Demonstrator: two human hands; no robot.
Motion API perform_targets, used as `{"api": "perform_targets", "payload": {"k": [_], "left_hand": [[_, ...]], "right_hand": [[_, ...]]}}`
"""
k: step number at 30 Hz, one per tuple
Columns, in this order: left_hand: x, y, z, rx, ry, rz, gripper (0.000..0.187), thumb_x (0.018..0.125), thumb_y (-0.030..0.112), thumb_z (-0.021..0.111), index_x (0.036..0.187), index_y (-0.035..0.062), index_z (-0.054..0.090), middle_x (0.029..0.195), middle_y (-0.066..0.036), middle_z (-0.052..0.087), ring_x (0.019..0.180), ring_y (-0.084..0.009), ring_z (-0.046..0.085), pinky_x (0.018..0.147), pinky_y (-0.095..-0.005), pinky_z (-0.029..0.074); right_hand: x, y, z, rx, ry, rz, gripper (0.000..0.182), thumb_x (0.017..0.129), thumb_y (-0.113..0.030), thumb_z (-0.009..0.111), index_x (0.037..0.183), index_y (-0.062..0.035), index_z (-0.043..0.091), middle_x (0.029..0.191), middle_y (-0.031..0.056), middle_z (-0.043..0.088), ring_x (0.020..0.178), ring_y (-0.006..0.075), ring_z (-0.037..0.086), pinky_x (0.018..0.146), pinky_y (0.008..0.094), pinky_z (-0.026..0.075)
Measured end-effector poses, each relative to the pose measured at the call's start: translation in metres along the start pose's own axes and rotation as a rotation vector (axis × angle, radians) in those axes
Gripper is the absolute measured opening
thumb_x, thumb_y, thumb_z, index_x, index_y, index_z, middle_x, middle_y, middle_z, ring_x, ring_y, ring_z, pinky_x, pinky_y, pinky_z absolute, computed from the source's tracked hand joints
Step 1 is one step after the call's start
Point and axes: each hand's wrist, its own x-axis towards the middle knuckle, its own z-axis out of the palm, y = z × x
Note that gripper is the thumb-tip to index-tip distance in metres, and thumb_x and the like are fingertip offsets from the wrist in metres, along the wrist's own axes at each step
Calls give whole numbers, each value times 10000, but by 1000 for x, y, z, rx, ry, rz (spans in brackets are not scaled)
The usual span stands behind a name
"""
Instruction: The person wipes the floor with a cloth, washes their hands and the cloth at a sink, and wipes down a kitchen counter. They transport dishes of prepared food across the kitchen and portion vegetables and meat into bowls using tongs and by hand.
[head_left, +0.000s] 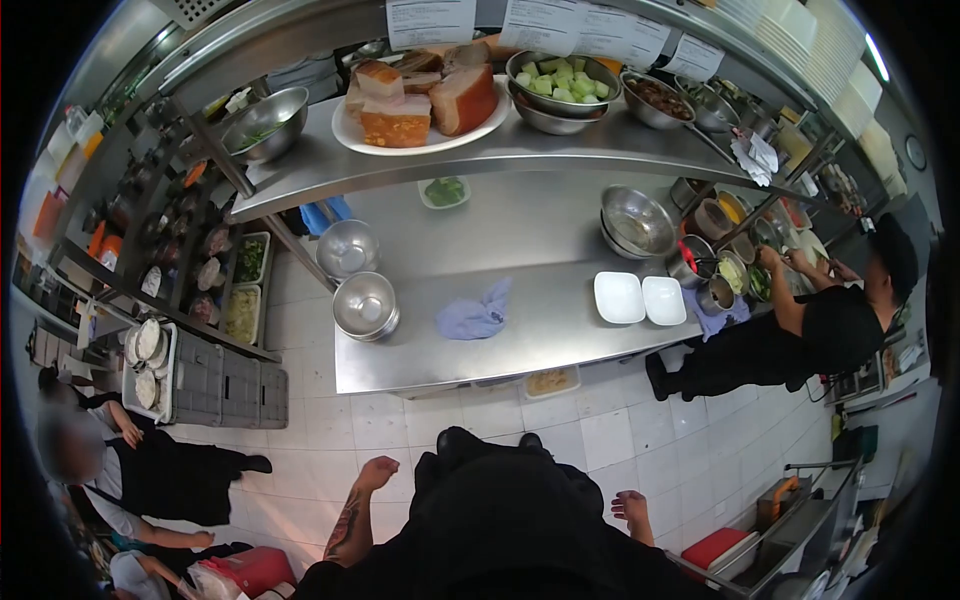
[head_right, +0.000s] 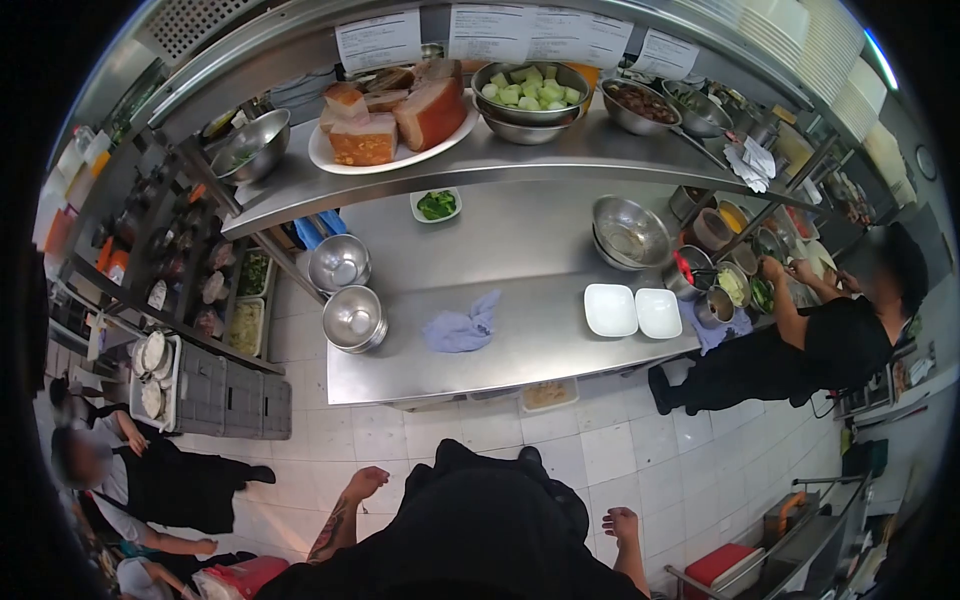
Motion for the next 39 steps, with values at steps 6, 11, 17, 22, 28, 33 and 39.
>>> {"api": "perform_targets", "payload": {"k": [6,11,17,22,28,33,39], "left_hand": [[3,-93,13,445,-239,393,259,913,246,572,950,46,733,880,-70,722,751,-165,662,692,-320,543],[-20,-84,12,204,-263,-415,364,901,430,580,931,100,729,744,-32,661,616,-152,585,501,-334,471],[-11,-115,-15,-65,-70,-311,247,912,315,640,1000,106,738,803,-9,684,633,-112,576,498,-299,467],[-1,-60,-1,-298,169,-413,215,896,304,675,996,116,706,792,9,683,627,-91,573,495,-274,439],[56,-119,57,-80,-119,-60,269,930,255,660,1048,15,686,901,-71,709,787,-172,638,705,-326,511],[-101,-196,-203,780,-276,339,353,917,142,637,1233,-14,612,1058,-115,703,1000,-260,655,903,-380,511],[-13,-102,-70,203,-238,-244,300,921,190,628,1162,11,637,962,-78,699,846,-191,629,741,-328,490]], "right_hand": [[-14,-2,54,-95,-167,-14,177,963,-192,570,1019,-43,647,858,102,707,654,200,667,541,336,532],[-30,17,82,-323,-154,-31,177,935,-153,570,1025,-49,681,846,72,696,656,195,666,542,343,546],[-30,3,71,-631,-264,-335,276,954,-225,547,1123,-52,681,989,97,710,848,217,679,773,394,567],[-24,-27,74,-47,-583,-104,487,1015,-407,466,1261,-13,613,1198,114,674,1089,221,632,1021,376,465],[-34,-88,80,272,-606,110,497,1030,-452,475,1234,-35,651,1207,65,685,1089,151,638,996,333,482],[-46,-104,74,373,-460,-35,370,948,-312,647,1130,6,700,1066,86,716,947,156,665,869,306,527],[-40,-101,63,565,-614,138,304,955,-178,629,1177,30,647,1075,108,712,939,179,701,836,327,583]]}}
